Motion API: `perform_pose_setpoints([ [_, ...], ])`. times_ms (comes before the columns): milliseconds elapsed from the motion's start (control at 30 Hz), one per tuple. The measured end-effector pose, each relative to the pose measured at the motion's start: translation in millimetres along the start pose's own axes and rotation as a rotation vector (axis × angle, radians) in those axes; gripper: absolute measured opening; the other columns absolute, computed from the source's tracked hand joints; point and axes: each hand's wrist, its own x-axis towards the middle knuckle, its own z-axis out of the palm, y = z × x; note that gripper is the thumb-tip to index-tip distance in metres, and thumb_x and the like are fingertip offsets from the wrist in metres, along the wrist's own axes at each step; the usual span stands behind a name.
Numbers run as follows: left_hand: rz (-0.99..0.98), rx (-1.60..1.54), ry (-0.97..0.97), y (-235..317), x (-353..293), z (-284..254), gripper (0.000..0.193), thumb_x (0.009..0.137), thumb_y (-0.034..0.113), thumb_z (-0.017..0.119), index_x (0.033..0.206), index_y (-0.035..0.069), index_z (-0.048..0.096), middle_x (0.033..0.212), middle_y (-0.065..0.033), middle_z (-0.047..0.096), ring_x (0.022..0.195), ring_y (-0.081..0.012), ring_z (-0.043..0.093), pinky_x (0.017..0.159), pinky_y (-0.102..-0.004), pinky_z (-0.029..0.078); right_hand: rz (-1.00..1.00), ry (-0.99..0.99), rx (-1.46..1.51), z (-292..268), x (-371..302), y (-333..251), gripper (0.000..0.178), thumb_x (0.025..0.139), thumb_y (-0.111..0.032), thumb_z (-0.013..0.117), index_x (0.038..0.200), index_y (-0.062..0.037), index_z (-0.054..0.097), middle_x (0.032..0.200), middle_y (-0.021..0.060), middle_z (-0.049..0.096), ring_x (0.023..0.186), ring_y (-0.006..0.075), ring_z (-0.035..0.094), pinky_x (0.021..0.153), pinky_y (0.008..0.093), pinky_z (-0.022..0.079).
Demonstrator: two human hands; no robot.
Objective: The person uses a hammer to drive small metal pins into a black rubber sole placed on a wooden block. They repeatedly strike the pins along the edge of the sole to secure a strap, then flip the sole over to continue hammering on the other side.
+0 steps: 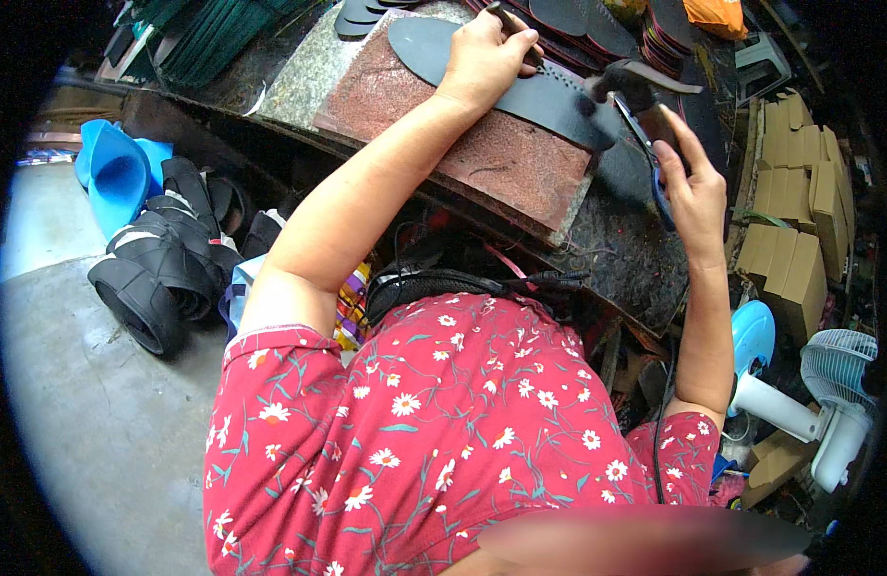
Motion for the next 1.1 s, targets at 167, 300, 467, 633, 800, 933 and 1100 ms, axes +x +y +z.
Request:
perform_pose_setpoints([
  [167, 0.085, 0.167, -0.106, -3.3, -1.3, -2.3, 0.011, 0.095, 0.011, 0.063, 0.091, 0.002, 0.059, 0.077, -0.0056, 0.067, 0.067, -0.0114, 0.065, 0.059, -0.024, 0.053, -0.108, 0.057, -0.002, -13.5, 5.7, -26.0, 0.04, 0.097, -0.027, 0.065, 0.136, -0.0163, 0.061, 0.101, 0.0069, 0.074, 0.068, 0.0141, 0.062, 0.065, 0.0306, 0.052],
  [300, 0.38, 0.583, -0.115, 7.4, -5.1, 0.0, 0.013, 0.093, 0.014, 0.066, 0.09, 0.003, 0.06, 0.076, -0.0087, 0.067, 0.069, -0.0178, 0.066, 0.062, -0.0294, 0.055, -0.124, 0.169, 0.388, -47.2, 11.5, -68.3, 0.039, 0.098, -0.016, 0.063, 0.136, -0.011, 0.06, 0.086, -0.0002, 0.067, 0.064, 0.0022, 0.051, 0.057, 0.0191, 0.044],
  [467, 0.799, 0.965, -0.144, 11.8, -17.8, 15.9, 0.019, 0.086, 0.018, 0.071, 0.092, 0.004, 0.062, 0.075, -0.0174, 0.068, 0.073, -0.0345, 0.07, 0.067, -0.0425, 0.056, -0.365, 0.136, 0.129, -24.2, 17.8, -59.8, 0.04, 0.098, -0.019, 0.064, 0.137, -0.0091, 0.059, 0.108, 0.0061, 0.071, 0.088, 0.0093, 0.064, 0.078, 0.0246, 0.051],
  [633, 0.269, 0.454, 0.033, 3.6, -9.2, 12.6, 0.014, 0.088, 0.015, 0.071, 0.086, 0.002, 0.066, 0.076, -0.014, 0.071, 0.068, -0.0237, 0.072, 0.064, -0.0355, 0.058, 0.022, 0.071, 0.172, -10.3, 0.7, -15.7, 0.041, 0.097, -0.022, 0.066, 0.137, -0.0148, 0.06, 0.1, 0.003, 0.071, 0.08, 0.0067, 0.06, 0.074, 0.0238, 0.05],
  [800, 0.046, 0.088, -0.102, -11.0, -0.5, 3.6, 0.011, 0.096, 0.011, 0.063, 0.092, 0.003, 0.058, 0.078, -0.005, 0.066, 0.068, -0.0111, 0.065, 0.06, -0.0238, 0.054, 0.033, 0.063, 0.282, -24.9, -0.4, -23.9, 0.041, 0.097, -0.022, 0.066, 0.137, -0.019, 0.061, 0.074, -0.0054, 0.059, 0.063, 0.0009, 0.047, 0.055, 0.0181, 0.038],
  [933, -0.047, -0.14, -0.062, -11.7, 2.9, 4.4, 0.009, 0.096, 0.01, 0.063, 0.093, 0.003, 0.057, 0.08, -0.005, 0.066, 0.069, -0.0116, 0.065, 0.061, -0.0238, 0.054, -0.085, 0.205, 0.366, -45.2, 7.1, -49.3, 0.039, 0.099, -0.019, 0.064, 0.138, -0.0158, 0.06, 0.076, -0.0052, 0.057, 0.063, -0.0002, 0.045, 0.053, 0.0164, 0.035],
  [1100, 0.194, 0.304, -0.035, -6.0, -6.5, 7.5, 0.011, 0.094, 0.009, 0.063, 0.089, 0.001, 0.057, 0.072, -0.0054, 0.065, 0.062, -0.0117, 0.063, 0.059, -0.0269, 0.052, -0.077, 0.116, 0.18, -32.1, 8.0, -45.3, 0.04, 0.096, -0.021, 0.067, 0.136, -0.0132, 0.061, 0.124, 0.0017, 0.069, 0.078, 0.0089, 0.064, 0.071, 0.0248, 0.052],
])
